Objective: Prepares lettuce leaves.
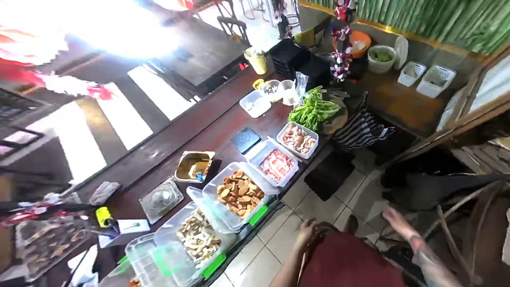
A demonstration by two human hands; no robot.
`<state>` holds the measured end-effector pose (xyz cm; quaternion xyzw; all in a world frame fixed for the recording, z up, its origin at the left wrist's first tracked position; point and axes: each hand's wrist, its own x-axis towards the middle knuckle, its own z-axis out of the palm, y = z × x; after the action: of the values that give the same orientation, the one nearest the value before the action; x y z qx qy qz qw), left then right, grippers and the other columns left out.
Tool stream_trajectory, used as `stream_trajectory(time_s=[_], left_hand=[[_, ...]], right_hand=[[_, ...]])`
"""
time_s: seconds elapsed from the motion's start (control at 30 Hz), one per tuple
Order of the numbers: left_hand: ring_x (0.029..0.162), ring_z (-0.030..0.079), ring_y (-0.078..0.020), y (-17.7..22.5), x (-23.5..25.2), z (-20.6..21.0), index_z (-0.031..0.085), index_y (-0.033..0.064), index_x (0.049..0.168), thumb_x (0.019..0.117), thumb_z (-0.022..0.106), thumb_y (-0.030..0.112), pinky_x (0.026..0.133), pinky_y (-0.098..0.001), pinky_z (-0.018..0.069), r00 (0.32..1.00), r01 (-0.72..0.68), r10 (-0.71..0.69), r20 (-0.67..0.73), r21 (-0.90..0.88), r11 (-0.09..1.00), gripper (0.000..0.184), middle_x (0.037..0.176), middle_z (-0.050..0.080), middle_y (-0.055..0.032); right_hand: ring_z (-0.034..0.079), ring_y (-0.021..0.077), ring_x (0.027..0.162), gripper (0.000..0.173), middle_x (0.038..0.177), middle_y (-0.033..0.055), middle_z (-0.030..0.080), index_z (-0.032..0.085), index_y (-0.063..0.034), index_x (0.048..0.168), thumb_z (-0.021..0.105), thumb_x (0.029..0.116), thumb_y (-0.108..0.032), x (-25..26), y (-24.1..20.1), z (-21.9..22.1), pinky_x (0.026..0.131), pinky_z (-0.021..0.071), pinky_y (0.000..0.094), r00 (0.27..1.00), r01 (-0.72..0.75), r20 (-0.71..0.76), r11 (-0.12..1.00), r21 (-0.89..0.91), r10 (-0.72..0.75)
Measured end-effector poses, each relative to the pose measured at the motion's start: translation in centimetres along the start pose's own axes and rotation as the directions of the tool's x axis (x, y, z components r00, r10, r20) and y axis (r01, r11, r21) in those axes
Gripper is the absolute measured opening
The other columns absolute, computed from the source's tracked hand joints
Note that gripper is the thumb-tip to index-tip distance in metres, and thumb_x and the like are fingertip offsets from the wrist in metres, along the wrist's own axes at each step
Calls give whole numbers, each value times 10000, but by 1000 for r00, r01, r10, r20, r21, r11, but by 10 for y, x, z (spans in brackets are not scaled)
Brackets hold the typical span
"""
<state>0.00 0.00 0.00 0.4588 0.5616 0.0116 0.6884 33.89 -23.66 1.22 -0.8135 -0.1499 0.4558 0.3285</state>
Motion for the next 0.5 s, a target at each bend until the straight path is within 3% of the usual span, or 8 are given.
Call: stream_trajectory(time_s=[0.13, 0.23, 0.37, 0.5], left_hand=[[1018, 710, -237, 56, 21, 46, 547, 49, 1421, 1043, 587, 207, 894, -430, 593, 993, -114, 116, 14, -79, 990, 412, 1240, 688, -152], [1091, 697, -228, 111, 34, 72, 538, 88, 1448, 1046, 578, 223, 946, -429, 583, 977, -179, 188, 106, -86, 980, 425, 1293, 675, -124], [1189, 664, -207, 179, 74, 94, 498, 113, 1493, 1045, 572, 236, 1028, -428, 560, 904, -298, 286, 318, -12, 955, 471, 1338, 658, -93], [1229, 636, -198, 254, 116, 108, 478, 99, 1509, 1044, 563, 210, 1057, -409, 529, 838, -401, 342, 425, 56, 914, 485, 1384, 624, -112]], right_hand=[[585, 264, 1311, 515, 1480, 173, 543, 437, -96, 1545, 543, 1055, -214, 103, -180, -59, 1101, 493, 419, 954, 283, 152, 942, -179, -257], [549, 243, 1353, 491, 1486, 138, 551, 493, -112, 1515, 551, 1054, -269, 165, -280, -70, 1143, 451, 428, 884, 463, 217, 840, -281, -414], [466, 304, 1423, 447, 1504, 108, 536, 574, -157, 1447, 624, 1027, -301, 232, -368, -57, 1176, 387, 541, 803, 593, 243, 684, -424, -544], [450, 322, 1424, 414, 1499, 91, 532, 616, -149, 1382, 618, 1025, -358, 281, -418, -40, 1171, 377, 564, 706, 694, 274, 561, -451, -653]])
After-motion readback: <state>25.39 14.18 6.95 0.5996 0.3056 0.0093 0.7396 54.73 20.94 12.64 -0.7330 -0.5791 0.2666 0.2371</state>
